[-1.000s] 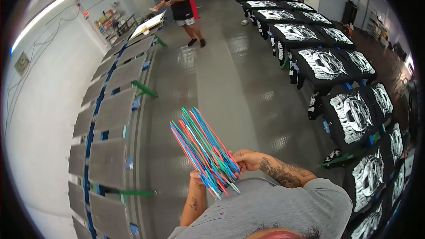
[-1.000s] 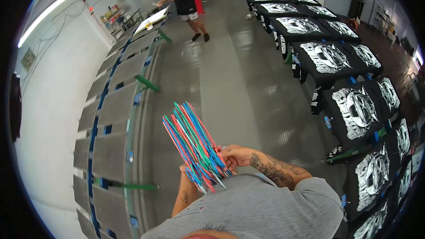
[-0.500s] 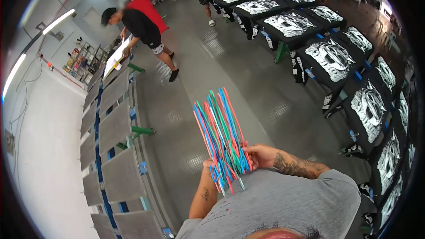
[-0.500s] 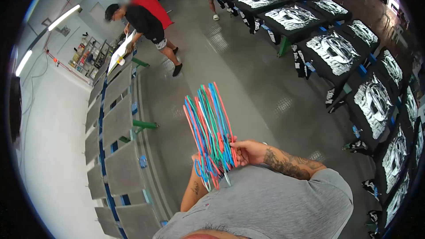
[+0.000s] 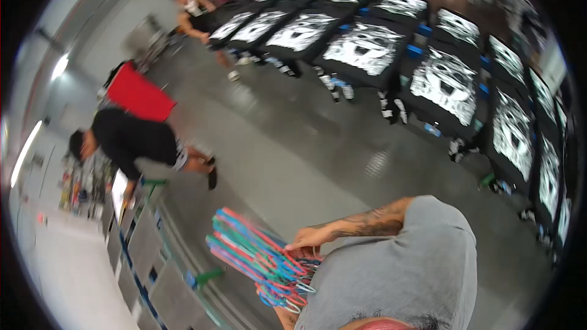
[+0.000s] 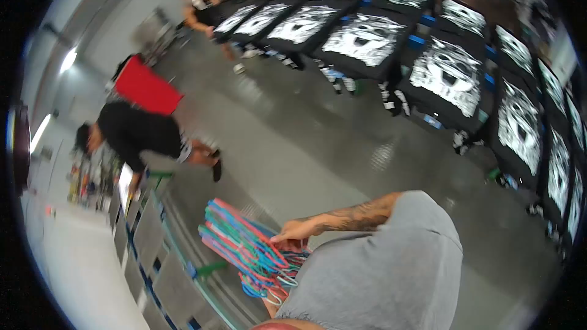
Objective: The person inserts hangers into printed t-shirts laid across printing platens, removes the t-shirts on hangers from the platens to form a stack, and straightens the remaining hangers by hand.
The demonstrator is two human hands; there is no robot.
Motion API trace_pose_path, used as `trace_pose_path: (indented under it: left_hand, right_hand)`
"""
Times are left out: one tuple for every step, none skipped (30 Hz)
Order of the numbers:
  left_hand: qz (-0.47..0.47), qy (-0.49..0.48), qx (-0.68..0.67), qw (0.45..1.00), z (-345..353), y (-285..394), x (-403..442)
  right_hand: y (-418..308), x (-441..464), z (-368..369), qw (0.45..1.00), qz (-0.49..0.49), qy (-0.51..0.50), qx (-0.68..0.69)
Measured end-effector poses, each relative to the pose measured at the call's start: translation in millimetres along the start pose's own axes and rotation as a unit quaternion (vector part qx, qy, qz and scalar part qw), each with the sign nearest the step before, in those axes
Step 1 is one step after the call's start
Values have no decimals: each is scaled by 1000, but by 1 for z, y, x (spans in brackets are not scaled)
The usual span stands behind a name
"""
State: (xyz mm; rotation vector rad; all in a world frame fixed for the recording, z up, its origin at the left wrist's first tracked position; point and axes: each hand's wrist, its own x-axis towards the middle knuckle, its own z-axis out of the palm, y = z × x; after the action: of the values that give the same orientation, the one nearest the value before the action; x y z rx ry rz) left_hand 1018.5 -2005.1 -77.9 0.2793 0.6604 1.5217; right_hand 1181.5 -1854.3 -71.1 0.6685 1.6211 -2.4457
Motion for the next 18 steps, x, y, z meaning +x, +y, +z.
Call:
trace_pose_path:
  left_hand:
    - [-8, 1, 2, 1000, -6, 14, 23]
    - [-15, 3, 6, 1000, -13, 31, 49]
    - [-23, 0, 13, 1000, -20, 47, 75]
    - [-31, -6, 19, 999, -27, 62, 101]
    - [-40, -11, 20, 999, -35, 77, 124]
    - [-49, -17, 23, 998, -43, 91, 147]
    - [-60, -24, 26, 998, -54, 104, 169]
    - [-72, -31, 28, 997, -63, 121, 193]
    - [-83, -38, 30, 995, -74, 137, 214]
    - [-94, -46, 35, 994, -82, 157, 237]
    - [-106, -56, 40, 992, -89, 176, 259]
    - [-117, -65, 40, 990, -96, 196, 281]
    - [-128, -73, 40, 988, -101, 215, 300]
    - [-136, -81, 40, 987, -106, 233, 320]
    - [-148, -93, 38, 984, -110, 248, 340]
    - [-152, -96, 42, 983, -115, 268, 359]
    - [-165, -108, 43, 980, -119, 281, 377]
    - [-173, -114, 43, 977, -122, 293, 395]
  right_hand:
    - [-7, 18, -16, 1000, -11, 19, -16]
    - [-12, 37, -35, 998, -25, 36, -37]
    - [-17, 54, -54, 996, -31, 45, -67]
    - [-19, 72, -73, 993, -34, 51, -100]
    - [-17, 90, -92, 989, -34, 55, -135]
    - [-14, 108, -113, 987, -14, 83, -139]
    - [-8, 120, -131, 976, -2, 124, -177]
    - [-2, 137, -150, 964, 12, 164, -211]
    - [10, 154, -173, 932, 17, 199, -302]
    - [15, 172, -188, 892, 21, 231, -388]
    - [3, 180, -192, 893, 41, 246, -375]
    - [-11, 183, -195, 892, 66, 257, -366]
    - [-32, 188, -194, 891, 91, 264, -357]
    - [-55, 194, -192, 899, 89, 266, -336]
    - [-80, 205, -191, 908, 85, 267, -313]
    - [-98, 221, -193, 916, 78, 267, -289]
    - [-113, 235, -200, 914, 71, 289, -275]
    - [-125, 246, -207, 912, 65, 310, -260]
